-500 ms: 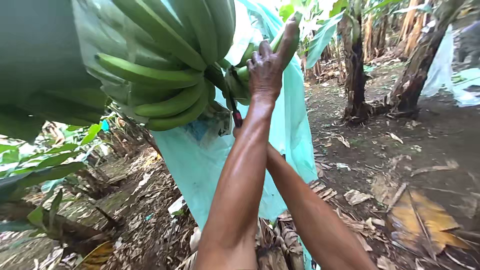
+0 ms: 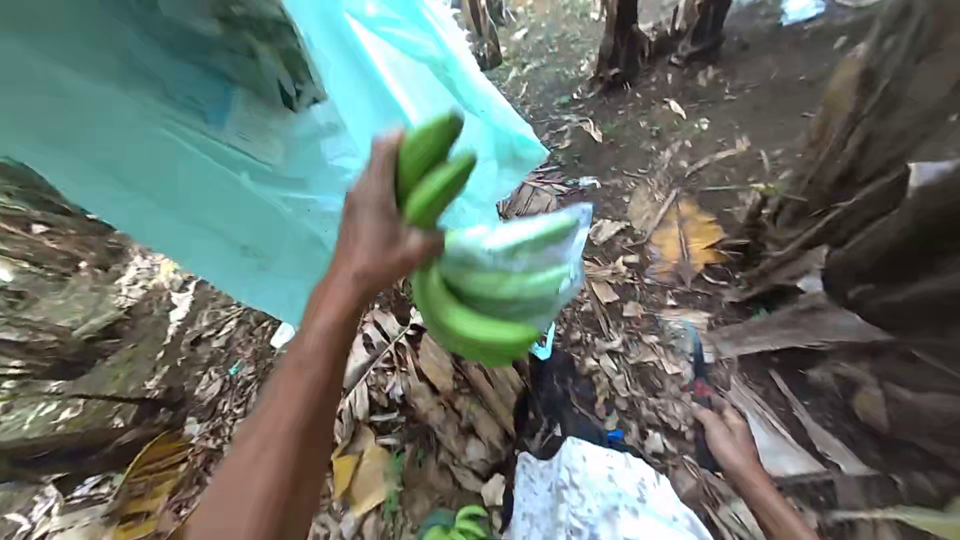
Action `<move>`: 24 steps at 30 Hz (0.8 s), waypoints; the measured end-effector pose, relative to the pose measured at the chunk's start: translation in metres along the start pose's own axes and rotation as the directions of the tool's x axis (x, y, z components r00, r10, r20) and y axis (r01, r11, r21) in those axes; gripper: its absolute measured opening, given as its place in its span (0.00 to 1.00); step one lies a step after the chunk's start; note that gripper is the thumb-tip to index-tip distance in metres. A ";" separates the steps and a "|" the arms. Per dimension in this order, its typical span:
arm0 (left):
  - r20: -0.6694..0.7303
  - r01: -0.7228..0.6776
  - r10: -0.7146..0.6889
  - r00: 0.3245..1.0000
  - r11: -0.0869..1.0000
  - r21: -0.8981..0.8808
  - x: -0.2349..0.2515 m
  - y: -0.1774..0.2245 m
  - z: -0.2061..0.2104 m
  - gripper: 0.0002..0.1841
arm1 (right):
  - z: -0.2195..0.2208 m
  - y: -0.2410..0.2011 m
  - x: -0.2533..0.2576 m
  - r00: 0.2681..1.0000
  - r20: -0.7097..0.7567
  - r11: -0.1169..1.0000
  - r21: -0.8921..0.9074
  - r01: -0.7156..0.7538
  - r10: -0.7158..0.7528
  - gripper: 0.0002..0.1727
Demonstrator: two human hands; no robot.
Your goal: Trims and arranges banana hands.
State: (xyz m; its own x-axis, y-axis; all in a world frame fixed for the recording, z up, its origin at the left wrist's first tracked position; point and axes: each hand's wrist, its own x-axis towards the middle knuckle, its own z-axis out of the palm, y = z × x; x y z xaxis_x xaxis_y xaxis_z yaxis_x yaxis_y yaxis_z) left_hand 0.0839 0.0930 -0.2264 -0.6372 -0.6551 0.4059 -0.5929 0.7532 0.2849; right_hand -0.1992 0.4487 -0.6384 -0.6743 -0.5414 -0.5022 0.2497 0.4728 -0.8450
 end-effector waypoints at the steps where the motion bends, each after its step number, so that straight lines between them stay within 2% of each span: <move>1: 0.056 0.051 -0.046 0.997 0.996 -0.078 -0.034 -0.014 0.024 0.58 | -0.002 0.003 0.003 1.000 -0.013 0.998 0.057 -0.024 0.025 0.24; 3: 0.187 0.181 -0.145 0.972 0.965 -0.188 -0.101 -0.036 0.079 0.57 | 0.001 -0.002 0.004 0.999 0.015 0.994 0.100 -0.052 0.051 0.22; 5: 0.318 0.279 -0.202 0.926 0.935 -0.219 -0.158 -0.043 0.132 0.52 | 0.013 -0.017 -0.001 0.995 0.091 0.997 0.065 -0.049 0.043 0.23; 8: 0.398 0.242 -0.139 0.907 0.945 -0.220 -0.226 -0.035 0.191 0.42 | 0.041 -0.039 -0.007 0.966 0.260 0.998 -0.058 0.018 -0.003 0.25; 11: 0.460 0.200 -0.104 0.882 0.966 -0.163 -0.284 -0.029 0.232 0.39 | 0.081 -0.046 -0.003 0.867 0.497 0.989 -0.134 0.068 0.008 0.23; 15: 0.438 0.139 -0.065 0.897 0.980 -0.140 -0.352 -0.026 0.262 0.34 | 0.142 -0.032 0.007 0.597 0.779 0.958 -0.281 0.055 0.194 0.23; 18: 0.413 0.151 -0.085 0.907 0.980 -0.131 -0.387 -0.020 0.269 0.33 | 0.177 -0.013 0.010 0.442 0.834 0.920 -0.389 0.049 0.330 0.21; 21: 0.368 0.203 -0.147 0.918 0.972 -0.120 -0.410 -0.016 0.267 0.29 | 0.201 -0.003 0.006 0.359 0.832 0.879 -0.474 0.062 0.423 0.20; 24: 0.317 0.234 -0.196 0.928 0.968 -0.087 -0.422 -0.011 0.265 0.25 | 0.217 0.001 0.001 0.328 0.823 0.850 -0.517 0.096 0.464 0.19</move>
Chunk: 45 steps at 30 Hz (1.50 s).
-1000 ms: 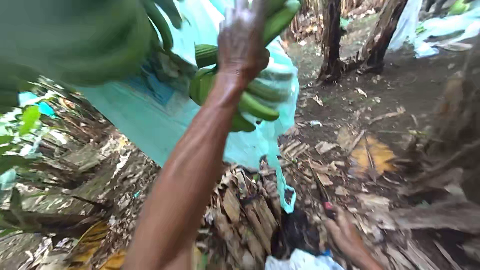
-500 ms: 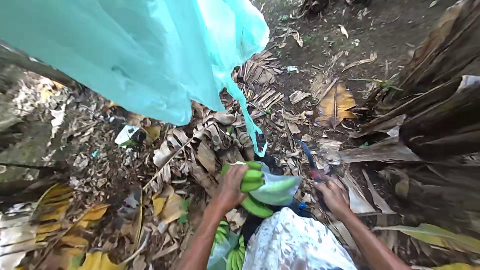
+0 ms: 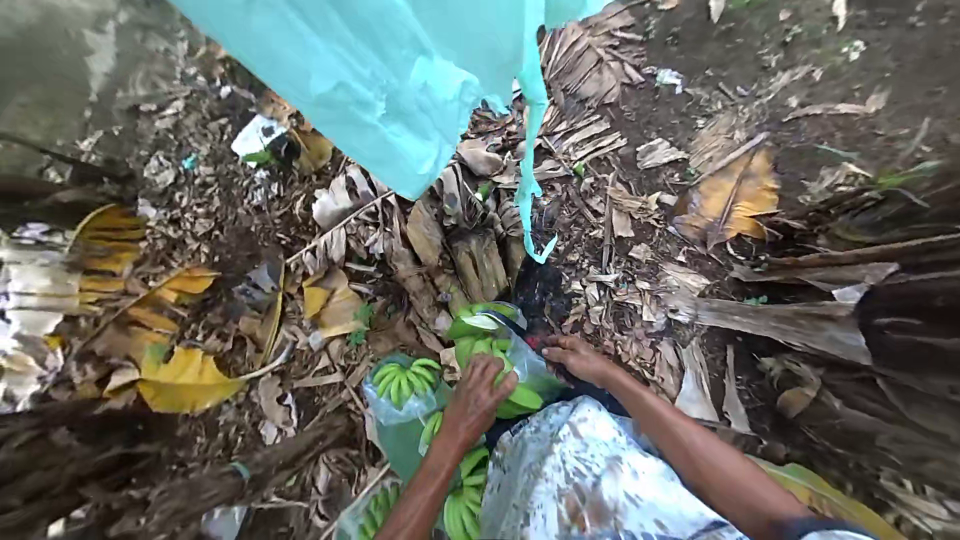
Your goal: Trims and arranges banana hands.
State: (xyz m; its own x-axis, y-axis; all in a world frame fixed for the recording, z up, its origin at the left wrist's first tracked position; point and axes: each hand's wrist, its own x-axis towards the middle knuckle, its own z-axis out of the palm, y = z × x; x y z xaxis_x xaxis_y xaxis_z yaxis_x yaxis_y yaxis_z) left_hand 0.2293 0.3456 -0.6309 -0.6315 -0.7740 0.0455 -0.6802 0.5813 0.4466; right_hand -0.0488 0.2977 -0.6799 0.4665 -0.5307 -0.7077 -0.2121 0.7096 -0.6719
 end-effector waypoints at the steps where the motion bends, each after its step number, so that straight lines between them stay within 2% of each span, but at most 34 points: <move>1: -0.016 0.008 -0.007 1.000 1.000 0.008 -0.003 0.001 0.001 0.25 | 0.002 -0.003 0.003 1.000 0.006 1.000 -0.011 -0.002 0.002 0.19; 11: -0.120 0.029 -0.027 0.992 0.999 0.018 -0.016 0.002 0.008 0.22 | 0.002 -0.033 0.027 0.999 0.016 0.975 -0.219 -0.041 0.045 0.19; 17: -0.148 0.020 -0.014 0.989 0.999 0.041 -0.021 -0.003 0.016 0.21 | 0.005 -0.037 0.032 1.000 -0.019 0.934 -0.356 -0.008 0.001 0.19; 21: -0.149 0.013 -0.006 0.989 0.999 0.048 -0.021 -0.008 0.019 0.18 | 0.009 -0.042 0.034 1.000 -0.004 0.942 -0.334 -0.031 0.031 0.17; 25: -0.150 0.020 -0.013 0.989 0.999 0.046 -0.024 -0.019 0.030 0.18 | 0.021 -0.052 0.031 0.994 0.015 0.878 -0.470 -0.092 0.112 0.17; 31: -0.128 -0.005 0.014 0.992 0.998 0.067 -0.023 -0.030 0.039 0.19 | 0.035 -0.070 0.029 0.971 -0.049 0.911 -0.336 -0.237 0.235 0.16; 35: -0.119 -0.032 0.040 0.992 0.997 0.068 -0.013 -0.029 0.044 0.19 | 0.032 -0.073 0.014 0.958 -0.084 0.944 -0.168 -0.285 0.274 0.15; 42: -0.097 -0.109 0.116 0.988 0.991 0.073 0.013 -0.025 0.043 0.19 | 0.025 -0.076 -0.023 0.952 -0.126 0.956 0.133 -0.261 0.277 0.12; 45: -0.103 -0.140 0.150 0.983 0.985 0.099 0.026 -0.019 0.039 0.18 | 0.020 -0.080 -0.056 0.979 -0.063 0.946 0.276 -0.169 0.194 0.13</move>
State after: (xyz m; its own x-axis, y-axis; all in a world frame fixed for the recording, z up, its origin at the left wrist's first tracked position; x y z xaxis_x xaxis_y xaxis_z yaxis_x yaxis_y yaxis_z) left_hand 0.2108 0.3242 -0.6730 -0.6849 -0.6997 0.2035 -0.6186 0.7059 0.3452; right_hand -0.0408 0.2801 -0.5826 0.3611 -0.4116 -0.8368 -0.0430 0.8890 -0.4558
